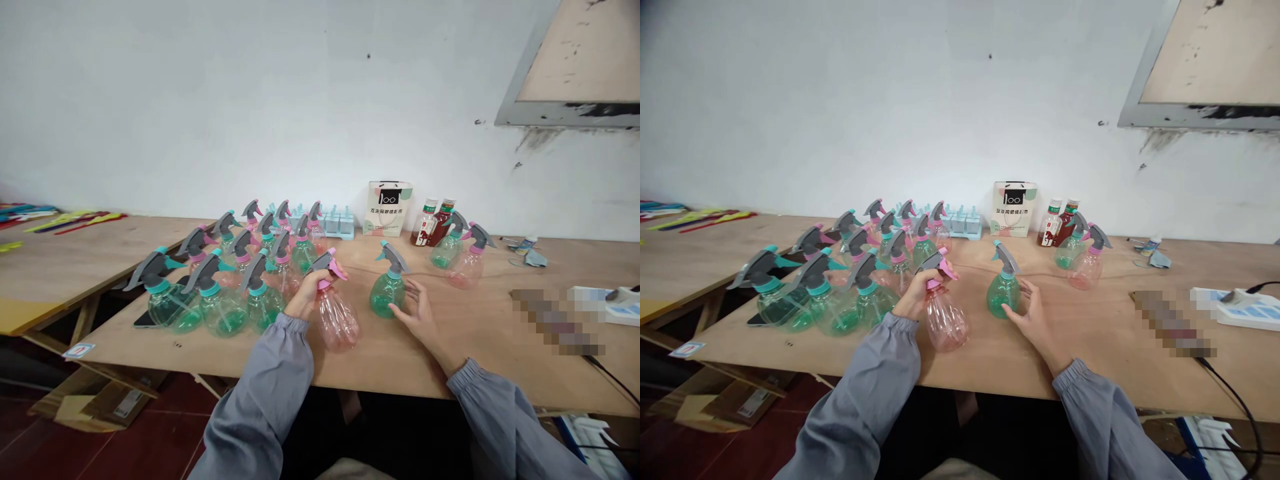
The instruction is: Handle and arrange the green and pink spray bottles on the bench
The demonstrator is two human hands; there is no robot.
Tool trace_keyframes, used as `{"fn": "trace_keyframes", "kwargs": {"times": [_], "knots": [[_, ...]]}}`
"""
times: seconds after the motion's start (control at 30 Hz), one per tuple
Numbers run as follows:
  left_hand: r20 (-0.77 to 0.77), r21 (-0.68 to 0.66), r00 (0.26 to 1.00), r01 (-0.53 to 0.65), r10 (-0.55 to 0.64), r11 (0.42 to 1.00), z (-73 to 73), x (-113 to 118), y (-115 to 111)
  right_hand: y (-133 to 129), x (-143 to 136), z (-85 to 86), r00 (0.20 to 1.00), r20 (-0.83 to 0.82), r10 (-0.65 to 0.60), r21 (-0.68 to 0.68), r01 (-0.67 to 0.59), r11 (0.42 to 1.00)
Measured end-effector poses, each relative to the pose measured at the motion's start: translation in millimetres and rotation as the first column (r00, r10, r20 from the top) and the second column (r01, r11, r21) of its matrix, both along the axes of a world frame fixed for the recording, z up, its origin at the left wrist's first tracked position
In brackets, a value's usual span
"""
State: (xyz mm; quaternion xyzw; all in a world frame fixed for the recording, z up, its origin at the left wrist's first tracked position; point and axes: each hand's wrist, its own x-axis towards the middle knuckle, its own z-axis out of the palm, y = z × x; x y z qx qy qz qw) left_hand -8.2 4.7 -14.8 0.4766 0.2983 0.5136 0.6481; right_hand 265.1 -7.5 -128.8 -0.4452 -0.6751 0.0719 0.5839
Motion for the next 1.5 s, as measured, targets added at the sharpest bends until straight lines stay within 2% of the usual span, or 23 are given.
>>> {"fn": "trace_keyframes", "kwargs": {"times": [0.2,0.37,0.5,0.77,0.93,1.03,1.13,1.33,1.4,1.5], "knots": [[-0.023,-0.010,0.999,0.049,-0.050,0.999,6.0,-5.5,-7.1,-1.2,-0.1,1.9,1.000,0.002,0.008,0.009,-0.008,1.000],[-0.031,-0.005,1.000,-0.002,0.002,1.000,14.0,-0.9,-13.9,-1.9,0.1,2.7,1.000,0.012,0.011,0.007,-0.011,1.000],[-0.041,-0.031,0.998,-0.057,0.056,0.998,14.1,6.9,-16.9,-1.8,0.4,1.9,1.000,0.018,-0.003,0.018,0.003,1.000],[-0.116,0.122,0.993,0.043,-0.029,0.992,7.1,1.5,-13.0,-0.1,0.2,0.7,1.000,0.014,-0.007,0.024,0.007,1.000],[-0.087,0.144,0.995,-0.026,0.039,0.989,3.9,5.1,-9.7,-0.7,0.7,0.9,1.000,0.018,-0.002,0.028,0.002,1.000],[-0.150,0.250,0.986,-0.028,0.067,0.968,5.5,6.3,-10.8,-1.0,1.3,1.3,1.000,0.025,0.005,0.025,-0.006,1.000],[-0.243,0.344,0.959,-0.055,0.145,0.937,8.8,5.2,-13.4,-0.9,1.4,1.4,0.999,0.030,0.011,0.037,-0.012,0.999],[-0.169,0.314,0.962,-0.155,0.216,0.937,6.7,6.5,-8.3,0.3,1.5,-0.8,1.000,0.028,0.008,0.045,-0.009,0.999],[-0.171,0.382,0.943,-0.203,0.285,0.901,5.1,7.8,-3.7,1.2,1.8,-1.8,1.000,0.030,0.007,0.042,-0.008,0.999],[-0.217,0.534,0.875,-0.266,0.433,0.803,2.0,9.7,2.6,2.4,2.3,-2.5,0.999,0.031,0.013,0.051,-0.015,0.999]]}}
